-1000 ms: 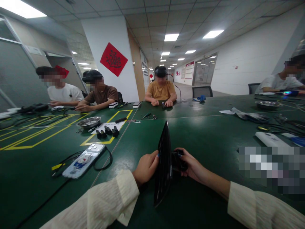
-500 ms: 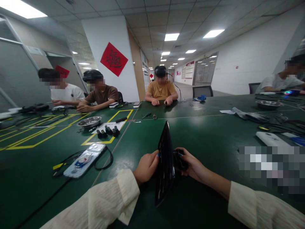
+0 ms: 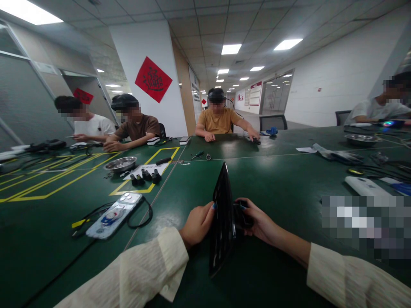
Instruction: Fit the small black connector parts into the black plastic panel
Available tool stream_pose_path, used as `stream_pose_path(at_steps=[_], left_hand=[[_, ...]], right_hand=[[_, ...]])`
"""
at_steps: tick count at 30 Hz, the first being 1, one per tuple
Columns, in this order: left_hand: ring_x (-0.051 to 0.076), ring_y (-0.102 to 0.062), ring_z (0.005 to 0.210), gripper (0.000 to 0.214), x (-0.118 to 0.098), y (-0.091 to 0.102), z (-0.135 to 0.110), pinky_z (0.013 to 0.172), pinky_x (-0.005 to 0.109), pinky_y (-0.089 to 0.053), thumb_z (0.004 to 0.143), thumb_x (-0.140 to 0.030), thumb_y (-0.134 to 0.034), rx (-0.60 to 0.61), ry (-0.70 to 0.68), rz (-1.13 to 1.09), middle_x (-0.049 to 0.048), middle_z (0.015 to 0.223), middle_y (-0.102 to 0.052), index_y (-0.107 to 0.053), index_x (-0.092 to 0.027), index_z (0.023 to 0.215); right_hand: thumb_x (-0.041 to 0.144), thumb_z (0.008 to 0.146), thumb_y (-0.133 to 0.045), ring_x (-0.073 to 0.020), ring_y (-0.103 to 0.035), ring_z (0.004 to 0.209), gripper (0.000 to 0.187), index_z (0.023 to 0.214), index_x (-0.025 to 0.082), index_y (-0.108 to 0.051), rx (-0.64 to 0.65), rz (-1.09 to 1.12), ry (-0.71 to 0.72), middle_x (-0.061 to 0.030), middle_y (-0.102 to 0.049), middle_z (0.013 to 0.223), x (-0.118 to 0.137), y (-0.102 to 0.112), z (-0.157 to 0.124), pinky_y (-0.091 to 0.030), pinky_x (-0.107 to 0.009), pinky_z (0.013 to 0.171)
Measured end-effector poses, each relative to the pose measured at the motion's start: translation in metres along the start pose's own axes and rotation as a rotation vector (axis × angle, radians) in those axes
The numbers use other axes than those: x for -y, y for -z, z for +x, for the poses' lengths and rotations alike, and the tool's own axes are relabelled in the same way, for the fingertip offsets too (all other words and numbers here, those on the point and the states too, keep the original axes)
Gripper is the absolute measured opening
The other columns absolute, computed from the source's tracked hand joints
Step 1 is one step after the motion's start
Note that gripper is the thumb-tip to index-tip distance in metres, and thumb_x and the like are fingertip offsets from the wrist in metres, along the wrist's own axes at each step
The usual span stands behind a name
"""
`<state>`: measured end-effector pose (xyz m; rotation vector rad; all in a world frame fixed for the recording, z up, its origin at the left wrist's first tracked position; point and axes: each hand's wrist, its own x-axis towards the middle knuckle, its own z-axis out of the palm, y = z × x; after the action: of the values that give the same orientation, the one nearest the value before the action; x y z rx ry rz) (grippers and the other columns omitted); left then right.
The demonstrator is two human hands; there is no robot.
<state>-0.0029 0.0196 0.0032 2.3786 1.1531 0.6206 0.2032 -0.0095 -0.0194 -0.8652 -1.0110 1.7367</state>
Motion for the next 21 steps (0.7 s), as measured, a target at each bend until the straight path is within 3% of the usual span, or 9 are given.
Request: stream_pose_path(at_steps=[15, 21], left_hand=[[0.015, -0.052, 0.06, 0.029, 0.0006, 0.0, -0.0003, 0.056, 0.024, -0.036, 0.088, -0.035, -0.02, -0.002, -0.048, 0.071, 0.0005, 0.063, -0.051, -0.041, -0.019, 0.075], [0.014, -0.051, 0.057, 0.037, 0.0006, 0.0009, -0.0004, 0.057, 0.024, -0.037, 0.09, -0.037, -0.013, 0.021, -0.021, 0.023, -0.0002, 0.061, -0.05, -0.042, -0.019, 0.077]], right_hand=[[0.033, 0.073, -0.049, -0.0091, -0.052, 0.045, 0.031, 0.101, 0.025, -0.038, -0.056, -0.019, -0.014, 0.0022, -0.055, 0.071, 0.0011, -0.0042, 0.0005, -0.031, -0.017, 0.034], [0.034, 0.073, -0.048, -0.0106, -0.054, 0.048, 0.032, 0.102, 0.025, -0.038, -0.05, -0.021, -0.02, 0.0009, -0.055, 0.073, 0.0011, -0.0038, 0.0005, -0.032, -0.018, 0.035]])
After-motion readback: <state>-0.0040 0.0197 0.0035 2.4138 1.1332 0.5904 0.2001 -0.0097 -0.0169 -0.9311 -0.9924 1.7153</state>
